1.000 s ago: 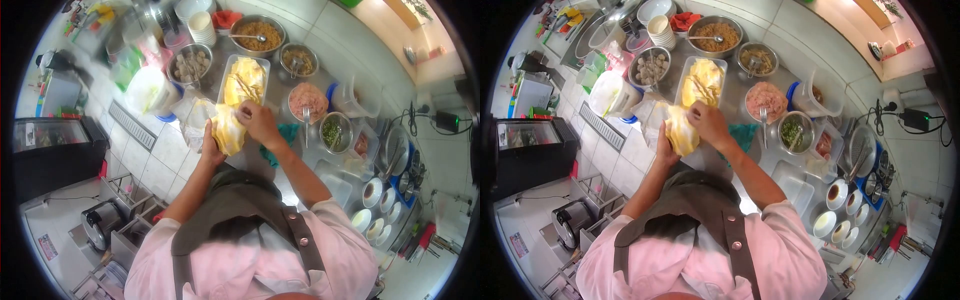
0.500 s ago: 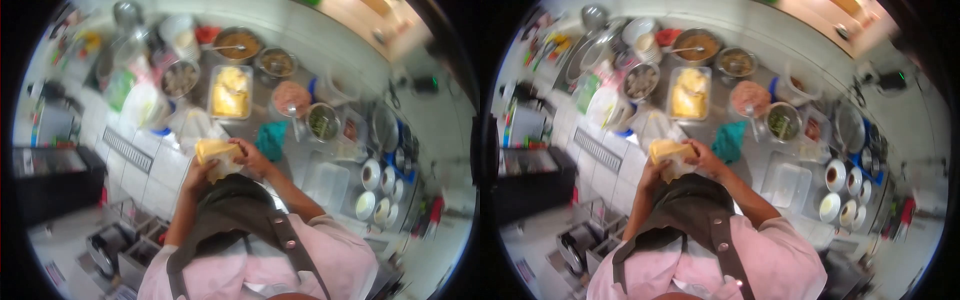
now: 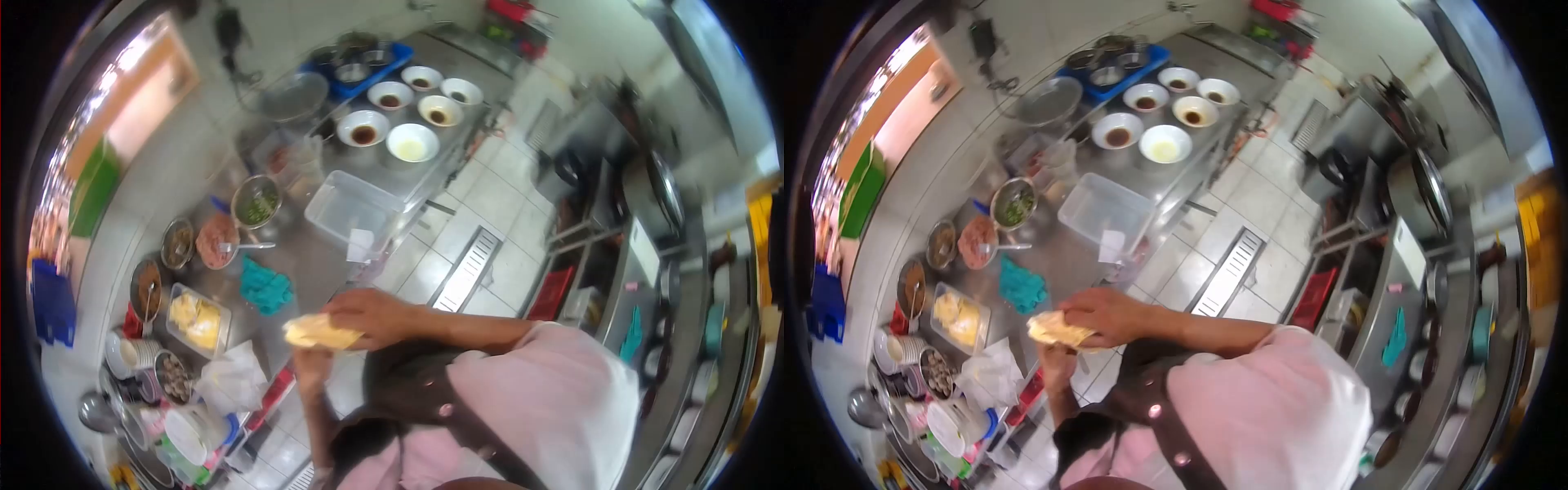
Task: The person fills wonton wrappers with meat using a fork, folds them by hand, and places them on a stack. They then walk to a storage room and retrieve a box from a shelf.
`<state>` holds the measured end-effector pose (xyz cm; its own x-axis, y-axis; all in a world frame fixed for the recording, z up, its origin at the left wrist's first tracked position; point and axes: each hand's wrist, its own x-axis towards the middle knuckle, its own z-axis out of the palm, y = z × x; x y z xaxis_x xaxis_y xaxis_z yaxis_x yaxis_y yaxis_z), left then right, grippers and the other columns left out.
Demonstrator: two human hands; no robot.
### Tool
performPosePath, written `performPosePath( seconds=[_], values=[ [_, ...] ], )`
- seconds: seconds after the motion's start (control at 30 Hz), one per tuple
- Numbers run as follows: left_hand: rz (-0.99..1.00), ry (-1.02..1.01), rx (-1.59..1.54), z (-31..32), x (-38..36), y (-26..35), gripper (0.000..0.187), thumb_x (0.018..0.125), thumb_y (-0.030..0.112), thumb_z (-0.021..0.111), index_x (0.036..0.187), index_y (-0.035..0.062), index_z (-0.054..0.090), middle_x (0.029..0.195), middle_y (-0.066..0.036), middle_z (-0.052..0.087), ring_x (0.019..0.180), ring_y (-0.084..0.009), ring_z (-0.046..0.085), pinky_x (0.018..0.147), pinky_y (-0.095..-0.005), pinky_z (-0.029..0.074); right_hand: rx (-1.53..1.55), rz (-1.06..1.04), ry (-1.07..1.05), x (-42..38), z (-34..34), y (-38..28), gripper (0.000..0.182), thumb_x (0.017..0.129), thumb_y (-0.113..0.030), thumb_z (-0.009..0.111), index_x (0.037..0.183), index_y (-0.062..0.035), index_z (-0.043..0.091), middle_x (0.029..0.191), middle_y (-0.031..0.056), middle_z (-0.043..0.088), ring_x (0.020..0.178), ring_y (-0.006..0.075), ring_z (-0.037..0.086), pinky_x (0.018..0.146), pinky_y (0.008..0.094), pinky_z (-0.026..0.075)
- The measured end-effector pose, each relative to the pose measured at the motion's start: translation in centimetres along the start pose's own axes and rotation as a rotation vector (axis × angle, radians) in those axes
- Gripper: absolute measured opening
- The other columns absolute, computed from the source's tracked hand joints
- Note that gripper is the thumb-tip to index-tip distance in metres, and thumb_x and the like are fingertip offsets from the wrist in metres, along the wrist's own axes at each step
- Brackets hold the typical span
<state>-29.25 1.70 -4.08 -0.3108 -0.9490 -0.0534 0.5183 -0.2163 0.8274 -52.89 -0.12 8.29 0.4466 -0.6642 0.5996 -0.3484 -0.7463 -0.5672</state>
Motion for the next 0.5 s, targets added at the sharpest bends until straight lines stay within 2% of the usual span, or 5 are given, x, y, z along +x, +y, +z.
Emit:
performPosePath(
  seconds=[0.13,0.2,0.3,0.37,0.5],
  values=[
    [-0.113,0.011,0.173,11.4,2.7,-1.7,0.062,0.077,-0.005,0.070,0.133,-0.0020,0.042,0.126,-0.013,0.056,0.112,-0.0263,0.060,0.095,-0.0399,0.050,-0.023,0.391,0.046,-6.1,-7.5,-2.4,0.035,0.081,-0.022,0.071,0.106,-0.0010,0.058,0.096,0.0181,0.065,0.092,0.0369,0.063,0.074,0.0401,0.051],
    [-0.066,-0.047,0.247,13.6,3.2,-4.3,0.065,0.076,-0.005,0.070,0.133,-0.0019,0.042,0.126,-0.014,0.057,0.111,-0.0270,0.060,0.094,-0.0397,0.051,0.091,0.813,0.236,-7.4,-10.5,-3.8,0.035,0.086,-0.026,0.070,0.107,-0.0001,0.058,0.092,0.0152,0.066,0.087,0.0286,0.065,0.075,0.0348,0.051],
    [0.016,-0.065,0.107,19.9,3.8,-6.6,0.068,0.075,-0.002,0.070,0.136,-0.0017,0.040,0.128,-0.015,0.056,0.113,-0.0284,0.059,0.095,-0.0406,0.051,0.454,0.836,0.560,-9.5,-13.3,-3.5,0.036,0.088,-0.029,0.069,0.107,0.0003,0.059,0.092,0.0120,0.066,0.086,0.0194,0.063,0.075,0.0311,0.050],
    [-0.234,-0.239,-0.357,24.1,5.4,-7.9,0.067,0.078,0.002,0.068,0.138,0.0000,0.038,0.130,-0.016,0.054,0.117,-0.0300,0.056,0.098,-0.0430,0.048,0.416,0.897,0.542,-11.7,-16.1,-2.3,0.036,0.089,-0.027,0.068,0.111,-0.0003,0.058,0.096,0.0125,0.067,0.087,0.0183,0.063,0.077,0.0309,0.050],
    [-0.502,-0.307,-0.256,31.2,10.2,-13.9,0.064,0.081,0.007,0.061,0.140,0.0008,0.037,0.132,-0.017,0.052,0.121,-0.0333,0.053,0.102,-0.0465,0.044,0.206,1.085,0.503,-17.4,-23.3,1.6,0.044,0.091,-0.027,0.065,0.125,-0.0021,0.054,0.104,0.0179,0.066,0.091,0.0220,0.065,0.081,0.0331,0.051]
  ],
)
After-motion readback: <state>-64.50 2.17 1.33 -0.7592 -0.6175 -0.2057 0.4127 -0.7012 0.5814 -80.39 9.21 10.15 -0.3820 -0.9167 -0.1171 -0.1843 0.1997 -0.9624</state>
